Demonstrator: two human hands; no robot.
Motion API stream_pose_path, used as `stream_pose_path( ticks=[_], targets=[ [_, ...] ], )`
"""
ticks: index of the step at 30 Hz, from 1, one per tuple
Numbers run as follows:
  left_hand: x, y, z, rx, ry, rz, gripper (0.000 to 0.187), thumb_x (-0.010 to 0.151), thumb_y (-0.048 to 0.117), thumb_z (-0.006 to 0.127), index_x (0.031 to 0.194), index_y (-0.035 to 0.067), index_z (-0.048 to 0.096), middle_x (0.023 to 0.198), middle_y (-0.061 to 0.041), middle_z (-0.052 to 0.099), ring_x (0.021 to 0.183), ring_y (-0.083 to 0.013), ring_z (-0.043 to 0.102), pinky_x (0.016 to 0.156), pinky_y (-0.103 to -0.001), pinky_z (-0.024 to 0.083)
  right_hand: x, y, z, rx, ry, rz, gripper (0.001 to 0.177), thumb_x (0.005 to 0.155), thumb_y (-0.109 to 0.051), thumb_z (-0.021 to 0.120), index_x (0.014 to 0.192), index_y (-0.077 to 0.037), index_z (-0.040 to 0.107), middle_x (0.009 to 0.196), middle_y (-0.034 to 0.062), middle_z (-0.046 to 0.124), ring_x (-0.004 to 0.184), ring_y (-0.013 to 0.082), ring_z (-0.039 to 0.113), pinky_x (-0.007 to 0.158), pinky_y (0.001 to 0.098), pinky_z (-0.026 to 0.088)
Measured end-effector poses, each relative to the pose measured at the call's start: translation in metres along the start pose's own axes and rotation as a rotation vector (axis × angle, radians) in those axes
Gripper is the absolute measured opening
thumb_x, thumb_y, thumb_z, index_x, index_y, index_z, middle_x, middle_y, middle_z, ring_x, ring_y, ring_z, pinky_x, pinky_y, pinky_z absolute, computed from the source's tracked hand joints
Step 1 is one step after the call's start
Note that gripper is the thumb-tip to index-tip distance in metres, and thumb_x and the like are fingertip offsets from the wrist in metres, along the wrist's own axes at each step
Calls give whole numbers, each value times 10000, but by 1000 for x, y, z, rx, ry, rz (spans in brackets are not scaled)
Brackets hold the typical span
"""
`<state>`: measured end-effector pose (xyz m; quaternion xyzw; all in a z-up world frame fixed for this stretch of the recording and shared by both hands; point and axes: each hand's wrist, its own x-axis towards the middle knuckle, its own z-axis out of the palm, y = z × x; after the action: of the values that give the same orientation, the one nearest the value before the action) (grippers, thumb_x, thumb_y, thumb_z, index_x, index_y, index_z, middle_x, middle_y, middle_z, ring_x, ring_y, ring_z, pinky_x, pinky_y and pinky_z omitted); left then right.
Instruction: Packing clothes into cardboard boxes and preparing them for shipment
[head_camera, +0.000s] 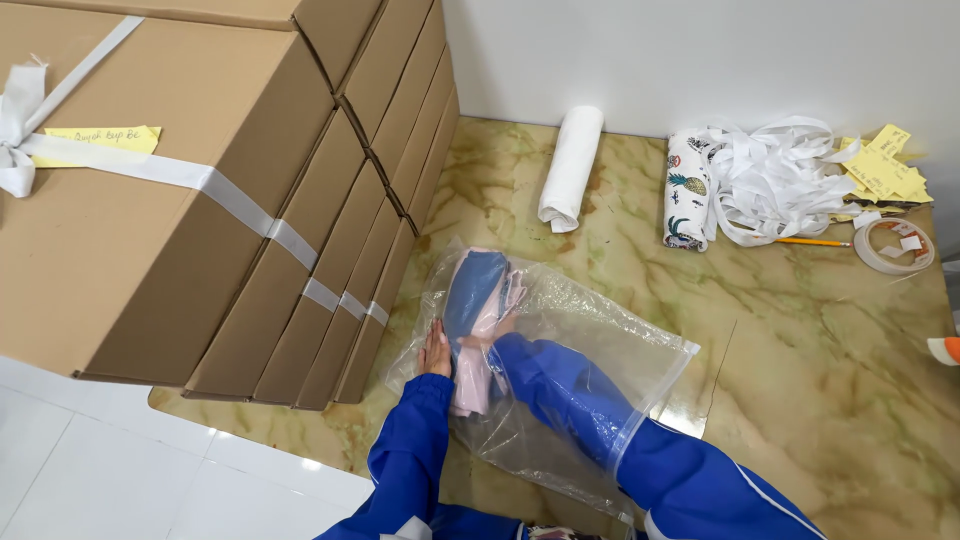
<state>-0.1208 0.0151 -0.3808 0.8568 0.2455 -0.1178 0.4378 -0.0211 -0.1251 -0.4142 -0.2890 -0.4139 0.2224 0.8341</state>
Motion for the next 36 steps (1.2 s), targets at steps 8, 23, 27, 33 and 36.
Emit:
stream_pose_path(
  ticks=[8, 23, 27, 33, 36],
  targets=[
    [-2, 7, 12, 271, 29, -52, 576, 1074, 557, -25, 1623, 383, -49, 1686, 168, -170, 1555, -89, -108, 1268, -446, -52, -73, -21, -63, -840, 1022, 765, 1036, 374, -226, 1078, 1251, -160, 530, 1027, 101, 726, 875, 290, 739, 660, 386, 655],
    [-36, 32, 45, 551, 449, 27, 721, 1036, 633, 138, 1635, 255, 4, 1719, 49, -49, 1566, -200, 14, 1255, -502, 88, -183, -432, 44, -837, 1002, 1209, 809, 524, -272, 906, 1286, -76, 718, 1267, 263, 655, 1189, 397, 596, 983, 475, 486],
    [-36, 33, 54, 545, 500, 44, 705, 1055, 613, 137, 1641, 237, 25, 1725, 41, -26, 1562, -212, 57, 1250, -514, 90, -275, -474, 8, -909, 1067, 1274, 870, 512, -263, 906, 1342, -92, 710, 1384, 299, 621, 1307, 441, 549, 1070, 500, 441],
    [-26, 26, 65, 720, 537, -11, 750, 1027, 671, 82, 1632, 233, 10, 1726, 40, -72, 1574, -200, -14, 1227, -543, 94, -317, -497, -44, -1358, 1279, 1242, 1025, 415, -485, 990, 1341, -186, 670, 1357, 199, 660, 1251, 378, 607, 1030, 440, 495],
    [-27, 41, 68, 768, 672, 42, 778, 1018, 616, 290, 1631, 151, 169, 1728, -61, 128, 1570, -254, 153, 1209, -546, 168, -267, -501, -9, -1491, 1354, 1156, 1050, 425, -536, 936, 1384, -274, 597, 1355, 132, 657, 1273, 321, 590, 1069, 414, 461]
  ],
)
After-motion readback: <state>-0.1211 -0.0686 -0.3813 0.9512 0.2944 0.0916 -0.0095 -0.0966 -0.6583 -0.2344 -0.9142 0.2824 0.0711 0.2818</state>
